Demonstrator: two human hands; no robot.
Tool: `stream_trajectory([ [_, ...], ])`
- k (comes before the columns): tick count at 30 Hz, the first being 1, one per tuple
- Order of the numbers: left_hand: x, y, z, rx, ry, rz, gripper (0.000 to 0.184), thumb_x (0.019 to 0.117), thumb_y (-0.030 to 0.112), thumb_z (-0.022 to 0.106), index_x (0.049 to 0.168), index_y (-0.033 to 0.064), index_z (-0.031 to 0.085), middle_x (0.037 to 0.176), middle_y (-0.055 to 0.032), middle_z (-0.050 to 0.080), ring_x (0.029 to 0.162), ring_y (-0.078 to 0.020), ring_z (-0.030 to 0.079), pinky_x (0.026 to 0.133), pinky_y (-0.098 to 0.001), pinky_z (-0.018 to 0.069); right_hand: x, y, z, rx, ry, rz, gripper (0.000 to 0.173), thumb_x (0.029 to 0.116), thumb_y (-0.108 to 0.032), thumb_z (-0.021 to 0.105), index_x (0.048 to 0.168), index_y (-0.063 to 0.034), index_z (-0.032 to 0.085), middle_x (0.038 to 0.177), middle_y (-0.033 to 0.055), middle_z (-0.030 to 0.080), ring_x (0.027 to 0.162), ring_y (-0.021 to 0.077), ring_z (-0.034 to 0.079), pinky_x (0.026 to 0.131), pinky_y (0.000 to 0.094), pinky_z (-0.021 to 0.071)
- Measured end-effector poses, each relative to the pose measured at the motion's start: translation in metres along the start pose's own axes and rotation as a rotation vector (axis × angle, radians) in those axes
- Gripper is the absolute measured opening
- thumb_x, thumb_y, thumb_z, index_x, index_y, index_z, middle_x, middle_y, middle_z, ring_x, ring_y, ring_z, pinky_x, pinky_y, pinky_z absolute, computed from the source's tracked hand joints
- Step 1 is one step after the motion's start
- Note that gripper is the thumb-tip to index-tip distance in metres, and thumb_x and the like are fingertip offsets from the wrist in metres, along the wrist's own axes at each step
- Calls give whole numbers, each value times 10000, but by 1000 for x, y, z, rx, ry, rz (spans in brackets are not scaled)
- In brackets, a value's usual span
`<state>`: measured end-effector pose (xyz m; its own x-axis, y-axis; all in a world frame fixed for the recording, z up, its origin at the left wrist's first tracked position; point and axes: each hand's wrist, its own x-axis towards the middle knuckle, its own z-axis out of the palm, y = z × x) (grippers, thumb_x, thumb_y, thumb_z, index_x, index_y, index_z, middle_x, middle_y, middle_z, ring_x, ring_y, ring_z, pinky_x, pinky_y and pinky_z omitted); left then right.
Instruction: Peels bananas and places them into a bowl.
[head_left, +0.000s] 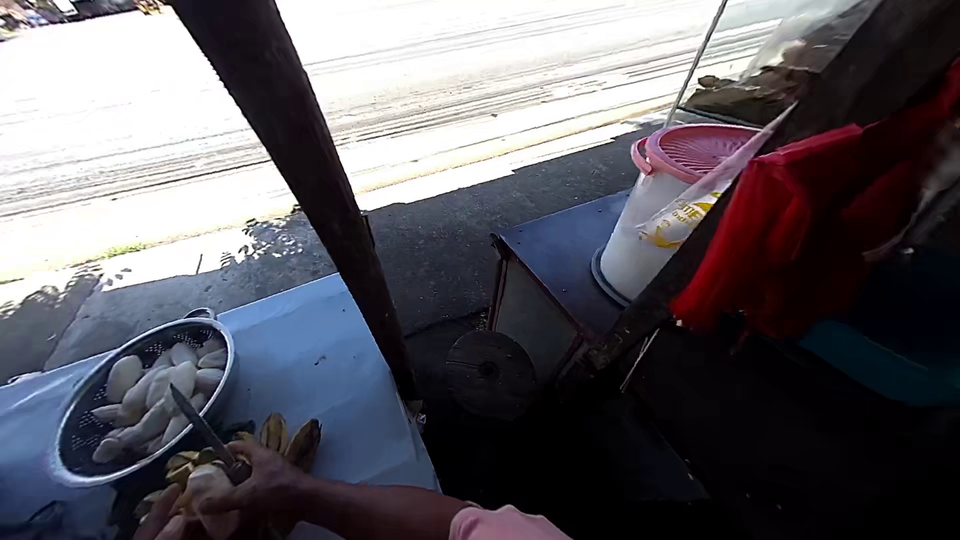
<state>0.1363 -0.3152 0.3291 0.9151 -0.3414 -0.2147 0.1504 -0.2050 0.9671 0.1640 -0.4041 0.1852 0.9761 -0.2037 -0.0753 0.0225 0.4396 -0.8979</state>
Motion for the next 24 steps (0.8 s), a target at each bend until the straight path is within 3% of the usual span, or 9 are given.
stream_trajectory([
  [1,17,-36,-20,-92,33,85,574,1033,151,284,1542,-91,182,1442,-195,452,1191,-127,544,1043,-297,447,-10,-8,2,4,-18,27,745,874,-141,779,1509,-18,410,1313,267,590,1116,323,631,949,510,532],
  [3,43,-109,-46,-249,182,233,550,1088,348,250,1519,12,308,1365,-82,575,1136,-136,647,981,-337,552,-31,-21,6,-66,-19,74,703,877,-177,778,1476,-21,445,1252,230,628,1059,281,659,926,480,557],
  [4,38,-120,-43,-328,224,239,547,1097,367,204,1498,19,340,1326,-55,606,1127,-131,657,979,-346,557,-40,-25,9,-123,-20,88,678,886,-196,774,1460,-20,459,1234,216,642,1051,266,668,927,473,563],
  [6,22,-113,-24,-517,240,187,526,1103,319,153,1452,20,410,1253,-43,648,1107,-105,646,972,-336,545,-49,-29,14,-268,-62,70,595,952,-240,706,1451,-13,475,1249,197,649,1087,239,668,959,449,559],
  [9,25,-101,-15,-861,314,60,346,1083,182,298,1306,36,518,1039,-63,676,920,-137,682,812,-335,592,-42,-29,16,-606,-155,-82,448,1066,-245,500,1443,-6,529,1287,214,642,1158,264,647,1023,443,520],
  [13,42,-115,-44,-1112,328,-6,337,1097,240,375,1377,107,509,1084,-150,688,883,-242,716,790,-373,611,-46,-23,5,-1076,-169,-329,342,1078,-258,447,1253,-36,640,1001,146,713,888,272,714,785,477,582],
  [16,43,-121,-54,-1120,258,19,454,1086,377,308,1394,125,527,1078,-153,673,781,-220,681,708,-358,599,-56,-19,0,-1204,-211,-381,335,1078,-275,450,1102,-9,652,861,139,683,740,277,693,636,459,566],
  [20,37,-120,-49,-1070,141,23,602,1050,499,243,1360,76,539,1117,-168,690,847,-249,702,767,-404,603,-58,-12,1,-1275,-254,-416,342,1075,-269,434,1061,1,644,847,149,678,733,303,705,607,460,567],
  [24,36,-123,-45,-1050,66,82,495,959,359,498,1336,45,563,1055,-167,690,865,-256,702,808,-412,604,-50,1,-4,-1307,-329,-351,361,1080,-265,409,1062,23,627,818,162,668,741,329,707,628,477,564],
])
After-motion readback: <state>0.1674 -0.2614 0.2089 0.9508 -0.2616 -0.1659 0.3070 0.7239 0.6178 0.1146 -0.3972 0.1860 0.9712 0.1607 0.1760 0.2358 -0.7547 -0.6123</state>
